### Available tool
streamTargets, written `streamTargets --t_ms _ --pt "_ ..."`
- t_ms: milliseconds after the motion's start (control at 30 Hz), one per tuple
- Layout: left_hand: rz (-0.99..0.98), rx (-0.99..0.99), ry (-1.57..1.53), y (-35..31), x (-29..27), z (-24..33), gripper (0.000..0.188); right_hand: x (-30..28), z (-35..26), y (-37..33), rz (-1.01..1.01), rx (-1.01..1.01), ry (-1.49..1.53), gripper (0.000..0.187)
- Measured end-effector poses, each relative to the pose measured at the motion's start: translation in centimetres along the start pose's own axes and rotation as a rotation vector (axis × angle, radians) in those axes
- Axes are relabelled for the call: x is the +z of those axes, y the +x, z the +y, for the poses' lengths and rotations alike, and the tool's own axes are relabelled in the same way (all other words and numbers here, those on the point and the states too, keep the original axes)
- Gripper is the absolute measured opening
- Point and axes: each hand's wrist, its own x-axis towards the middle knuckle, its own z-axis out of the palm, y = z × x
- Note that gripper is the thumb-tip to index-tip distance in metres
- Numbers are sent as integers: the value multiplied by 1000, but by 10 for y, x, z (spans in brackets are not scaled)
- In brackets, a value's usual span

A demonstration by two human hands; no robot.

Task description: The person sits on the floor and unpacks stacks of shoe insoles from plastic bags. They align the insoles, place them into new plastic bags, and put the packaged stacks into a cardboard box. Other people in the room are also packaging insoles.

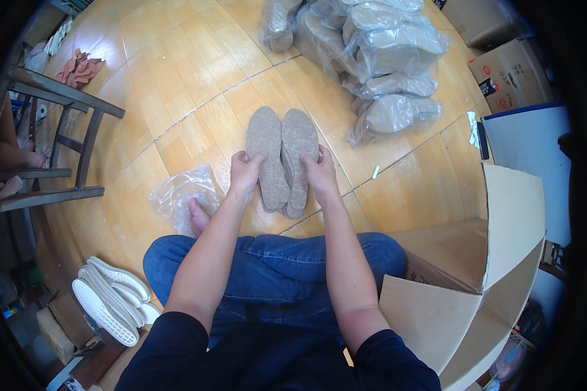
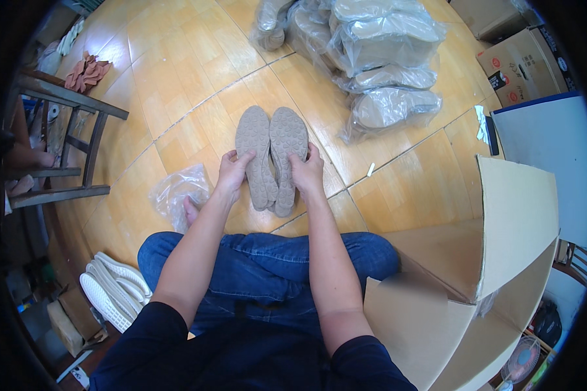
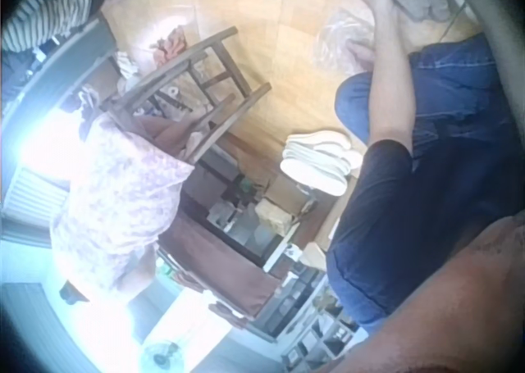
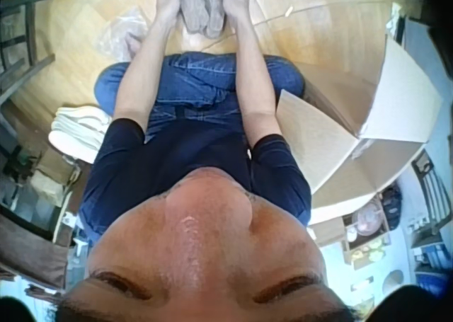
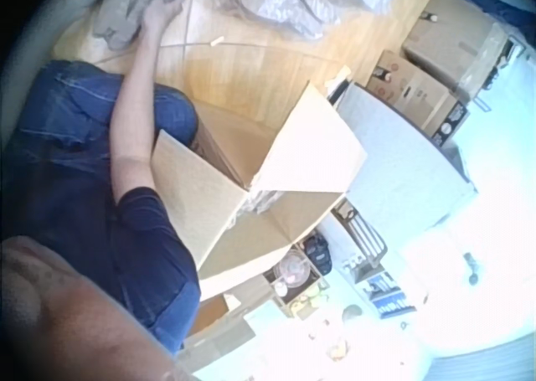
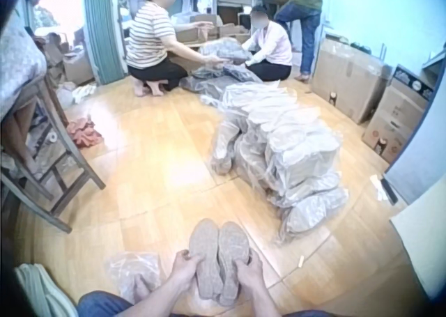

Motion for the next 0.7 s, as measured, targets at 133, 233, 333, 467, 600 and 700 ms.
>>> streamTargets --t_ms 133,233,333,467,600,700 --pt "-221 -41 -137 5 -5 0 77 -1 -10 -5 49 164 15 67" --pt "-91 14 -33 3 2 -1 65 -2 -17 -6 -24 212 107 66" --pt "64 105 109 -6 13 5 56 -1 -24 -7 -116 237 79 65" --pt "86 279 463 -29 16 26 55 8 -35 -20 90 66 -402 74" --pt "104 407 808 -46 20 38 65 14 -44 -36 227 -229 -651 89" --pt "142 563 779 -44 23 32 74 15 -44 -36 155 -200 -635 90"
